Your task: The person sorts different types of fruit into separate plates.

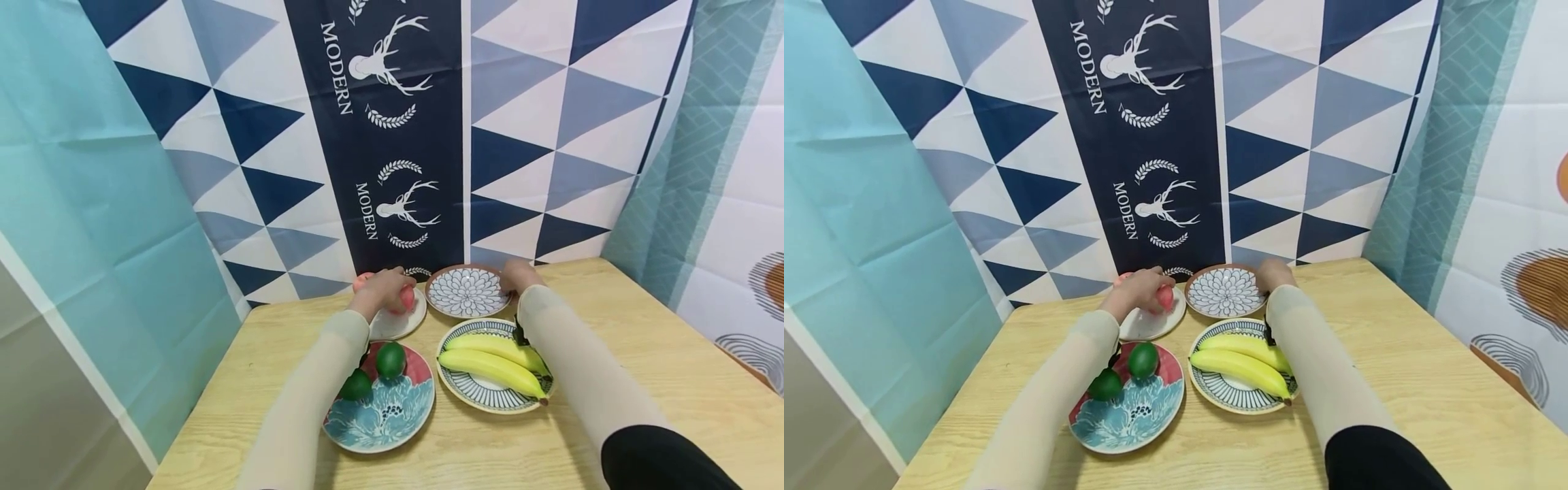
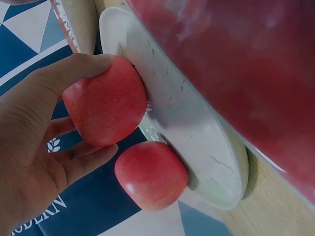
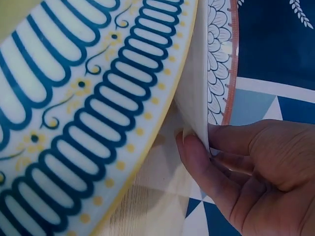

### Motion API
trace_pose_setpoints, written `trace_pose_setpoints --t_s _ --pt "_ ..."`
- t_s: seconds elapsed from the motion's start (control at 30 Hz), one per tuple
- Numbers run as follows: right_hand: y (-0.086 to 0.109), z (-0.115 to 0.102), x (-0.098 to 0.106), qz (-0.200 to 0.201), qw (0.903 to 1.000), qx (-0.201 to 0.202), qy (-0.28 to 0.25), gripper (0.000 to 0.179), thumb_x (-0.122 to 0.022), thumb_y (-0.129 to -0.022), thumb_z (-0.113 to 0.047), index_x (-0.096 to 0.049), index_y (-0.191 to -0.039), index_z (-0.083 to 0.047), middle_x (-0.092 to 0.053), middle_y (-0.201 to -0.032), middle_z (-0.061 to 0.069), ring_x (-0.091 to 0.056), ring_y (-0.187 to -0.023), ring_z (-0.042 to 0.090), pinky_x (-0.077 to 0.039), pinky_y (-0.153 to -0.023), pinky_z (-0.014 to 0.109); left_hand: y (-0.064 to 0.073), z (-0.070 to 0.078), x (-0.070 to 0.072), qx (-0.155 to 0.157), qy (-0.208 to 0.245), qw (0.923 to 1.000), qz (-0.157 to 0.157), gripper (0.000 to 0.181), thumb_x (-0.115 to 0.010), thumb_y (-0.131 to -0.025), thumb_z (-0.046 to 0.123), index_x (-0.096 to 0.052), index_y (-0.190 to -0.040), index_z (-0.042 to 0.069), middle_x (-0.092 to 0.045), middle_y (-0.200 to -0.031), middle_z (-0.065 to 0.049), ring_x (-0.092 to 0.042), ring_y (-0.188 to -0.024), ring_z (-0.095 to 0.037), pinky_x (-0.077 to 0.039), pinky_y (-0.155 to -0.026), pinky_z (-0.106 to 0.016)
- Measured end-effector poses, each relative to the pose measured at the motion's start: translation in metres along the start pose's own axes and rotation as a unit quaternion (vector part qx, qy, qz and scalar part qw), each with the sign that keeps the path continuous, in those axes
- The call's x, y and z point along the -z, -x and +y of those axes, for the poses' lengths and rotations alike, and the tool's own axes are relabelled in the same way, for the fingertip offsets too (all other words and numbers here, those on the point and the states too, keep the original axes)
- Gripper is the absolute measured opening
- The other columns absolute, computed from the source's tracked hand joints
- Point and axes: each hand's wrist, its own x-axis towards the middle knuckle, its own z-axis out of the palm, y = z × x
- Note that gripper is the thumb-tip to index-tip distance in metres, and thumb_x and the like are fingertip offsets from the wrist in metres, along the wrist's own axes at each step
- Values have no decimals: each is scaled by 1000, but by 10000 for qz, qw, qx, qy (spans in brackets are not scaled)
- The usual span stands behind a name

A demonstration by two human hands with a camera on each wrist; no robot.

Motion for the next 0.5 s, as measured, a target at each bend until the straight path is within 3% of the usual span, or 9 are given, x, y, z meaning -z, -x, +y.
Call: trace_pose_setpoints --t_s 0.1,0.23,0.5 --pt "0 1 -1 -116 9993 -156 -332 11 -73 -94 1 -74 -96 12 -71 -83 19 -70 -62 20 -61 -63 32 0 0 -2 -16 -14 10000 -3 67 -84 -85 32 -63 -148 28 -53 -144 -7 -55 -117 -32 -50 -98 -45" --pt "1 0 -2 -286 9961 -327 -767 10 -70 -95 4 -74 -99 13 -74 -80 18 -70 -59 19 -61 -63 32 0 0 -4 -54 -120 9999 18 65 -83 -86 37 -63 -148 28 -54 -142 -8 -56 -116 -32 -51 -97 -45" --pt "1 -2 1 -530 9950 -274 -799 14 -65 -99 3 -73 -103 14 -73 -76 16 -70 -62 18 -61 -65 31 2 -1 3 -116 -199 9997 -2 63 -83 -87 34 -64 -147 27 -56 -130 -6 -56 -110 -30 -51 -92 -41"
